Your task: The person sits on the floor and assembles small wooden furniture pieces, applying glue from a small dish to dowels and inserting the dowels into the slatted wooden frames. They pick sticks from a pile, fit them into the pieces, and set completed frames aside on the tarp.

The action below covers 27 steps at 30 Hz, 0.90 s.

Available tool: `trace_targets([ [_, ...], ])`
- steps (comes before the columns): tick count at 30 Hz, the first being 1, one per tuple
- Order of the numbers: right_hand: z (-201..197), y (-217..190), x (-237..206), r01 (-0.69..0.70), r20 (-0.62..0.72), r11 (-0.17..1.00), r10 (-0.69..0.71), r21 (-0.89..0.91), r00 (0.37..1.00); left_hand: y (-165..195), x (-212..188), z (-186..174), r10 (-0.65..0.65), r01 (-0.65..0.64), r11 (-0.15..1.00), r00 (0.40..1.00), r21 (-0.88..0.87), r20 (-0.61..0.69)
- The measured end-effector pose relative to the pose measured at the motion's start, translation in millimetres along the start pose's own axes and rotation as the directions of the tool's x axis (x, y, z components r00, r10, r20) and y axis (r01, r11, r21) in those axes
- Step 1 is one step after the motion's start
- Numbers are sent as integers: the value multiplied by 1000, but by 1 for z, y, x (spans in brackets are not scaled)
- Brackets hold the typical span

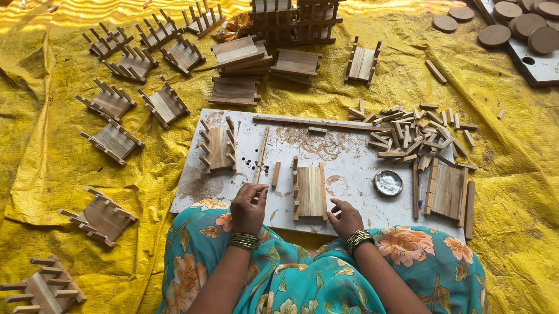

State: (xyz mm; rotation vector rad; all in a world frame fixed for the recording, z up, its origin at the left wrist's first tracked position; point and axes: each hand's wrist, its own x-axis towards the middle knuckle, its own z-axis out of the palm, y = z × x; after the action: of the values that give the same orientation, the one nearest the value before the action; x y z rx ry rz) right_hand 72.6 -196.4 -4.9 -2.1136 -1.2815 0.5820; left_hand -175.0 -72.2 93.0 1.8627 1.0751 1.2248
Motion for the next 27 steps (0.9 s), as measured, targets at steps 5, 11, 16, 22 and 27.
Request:
trace_targets([
  [5,-2,0,-2,-26,6,999,26,25,1000,5,2,-14,-16,16,999,1000,-30,-18],
  [11,-5,4,-4,10,-50,1000,-9,19,999,-3,-3,4,67,-74,993,995,93,77],
  [16,-9,9,-7,-4,-68,999,7,34,998,-24,-3,20,87,-96,987,994,132,69],
  [22,-15,9,-11,-94,-87,995,92,-17,992,-33,9,34,-163,124,952,980,-279,-119],
  [27,-18,9,-13,-113,-44,989,109,-93,993,-29,20,41,-451,307,640,892,-704,-21],
])
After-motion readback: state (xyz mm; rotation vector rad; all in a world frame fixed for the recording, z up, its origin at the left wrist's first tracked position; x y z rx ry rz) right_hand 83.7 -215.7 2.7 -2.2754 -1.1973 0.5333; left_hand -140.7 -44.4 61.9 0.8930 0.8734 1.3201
